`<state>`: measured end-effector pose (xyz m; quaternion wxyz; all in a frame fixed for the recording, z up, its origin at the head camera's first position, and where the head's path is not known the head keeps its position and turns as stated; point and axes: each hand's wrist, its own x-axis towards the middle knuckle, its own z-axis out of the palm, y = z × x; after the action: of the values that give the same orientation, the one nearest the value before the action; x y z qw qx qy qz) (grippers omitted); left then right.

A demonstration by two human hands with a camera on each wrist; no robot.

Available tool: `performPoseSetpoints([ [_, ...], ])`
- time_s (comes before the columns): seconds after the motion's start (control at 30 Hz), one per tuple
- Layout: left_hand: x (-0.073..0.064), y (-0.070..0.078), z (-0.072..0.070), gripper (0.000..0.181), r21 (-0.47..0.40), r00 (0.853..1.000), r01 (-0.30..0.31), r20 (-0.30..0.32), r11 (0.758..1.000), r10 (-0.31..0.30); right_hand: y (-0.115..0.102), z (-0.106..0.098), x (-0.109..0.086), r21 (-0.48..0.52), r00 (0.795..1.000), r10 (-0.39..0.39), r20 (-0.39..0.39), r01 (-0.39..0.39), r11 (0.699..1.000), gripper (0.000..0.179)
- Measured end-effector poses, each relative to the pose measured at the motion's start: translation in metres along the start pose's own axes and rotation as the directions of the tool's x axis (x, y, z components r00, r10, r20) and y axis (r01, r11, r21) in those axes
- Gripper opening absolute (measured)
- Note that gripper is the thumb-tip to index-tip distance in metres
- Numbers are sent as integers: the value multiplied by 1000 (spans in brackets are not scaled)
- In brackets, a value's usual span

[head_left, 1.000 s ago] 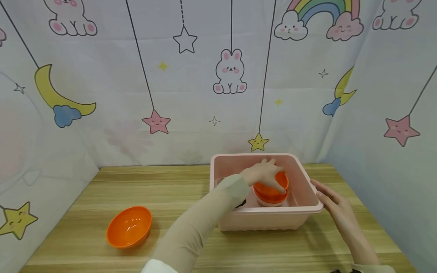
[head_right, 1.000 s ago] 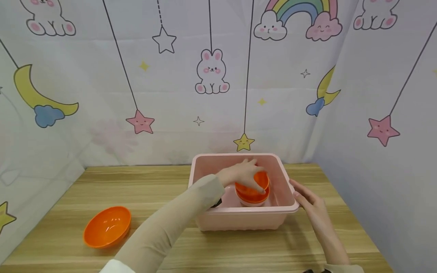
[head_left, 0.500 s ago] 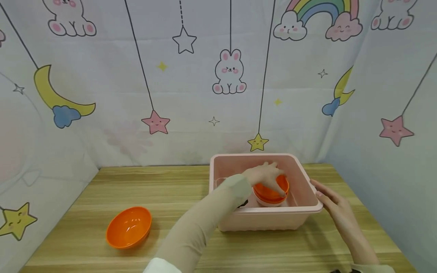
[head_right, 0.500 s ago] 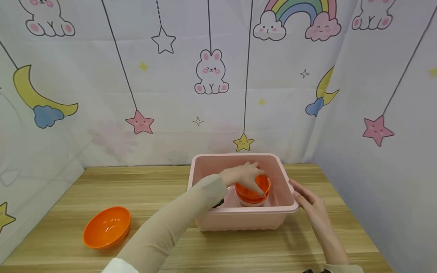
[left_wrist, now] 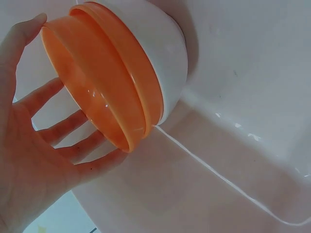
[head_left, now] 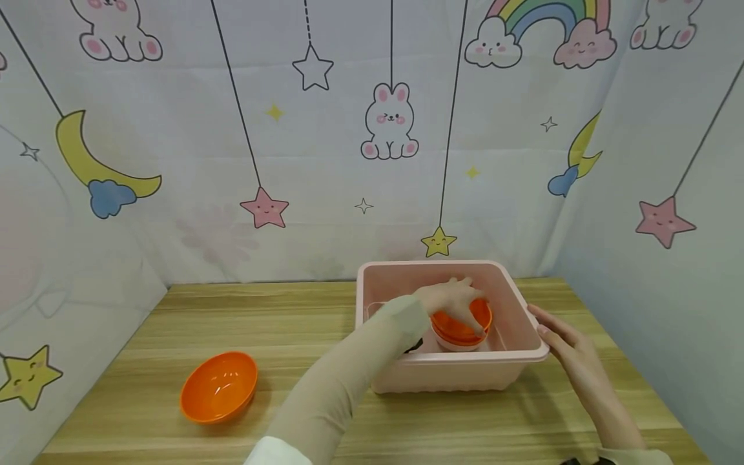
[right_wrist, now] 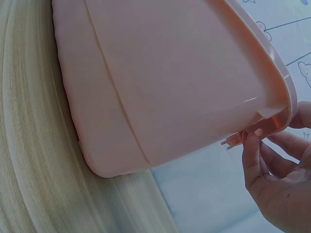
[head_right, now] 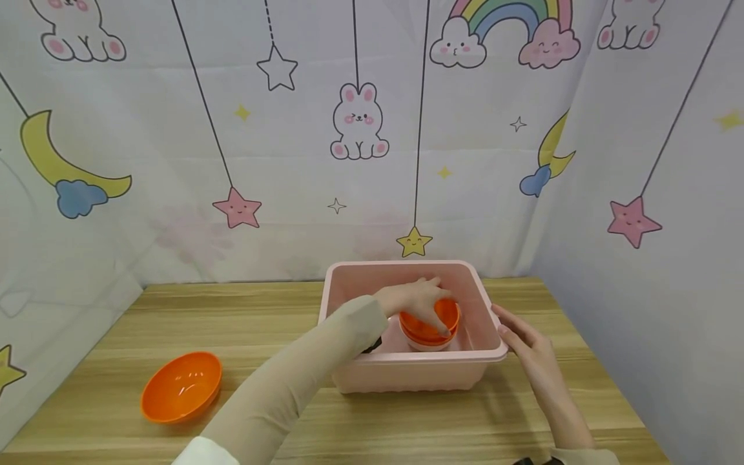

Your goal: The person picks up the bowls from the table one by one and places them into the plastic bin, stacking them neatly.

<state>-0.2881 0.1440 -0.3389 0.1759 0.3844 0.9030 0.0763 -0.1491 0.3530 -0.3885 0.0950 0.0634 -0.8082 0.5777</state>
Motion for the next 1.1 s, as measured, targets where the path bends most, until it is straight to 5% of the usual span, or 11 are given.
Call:
performPoseSetpoints([
  [1.1,6,-1,3,77,4,998,-41,46,999,41,-1,0,-1,-28,1000,18,-10,-18,999,48],
])
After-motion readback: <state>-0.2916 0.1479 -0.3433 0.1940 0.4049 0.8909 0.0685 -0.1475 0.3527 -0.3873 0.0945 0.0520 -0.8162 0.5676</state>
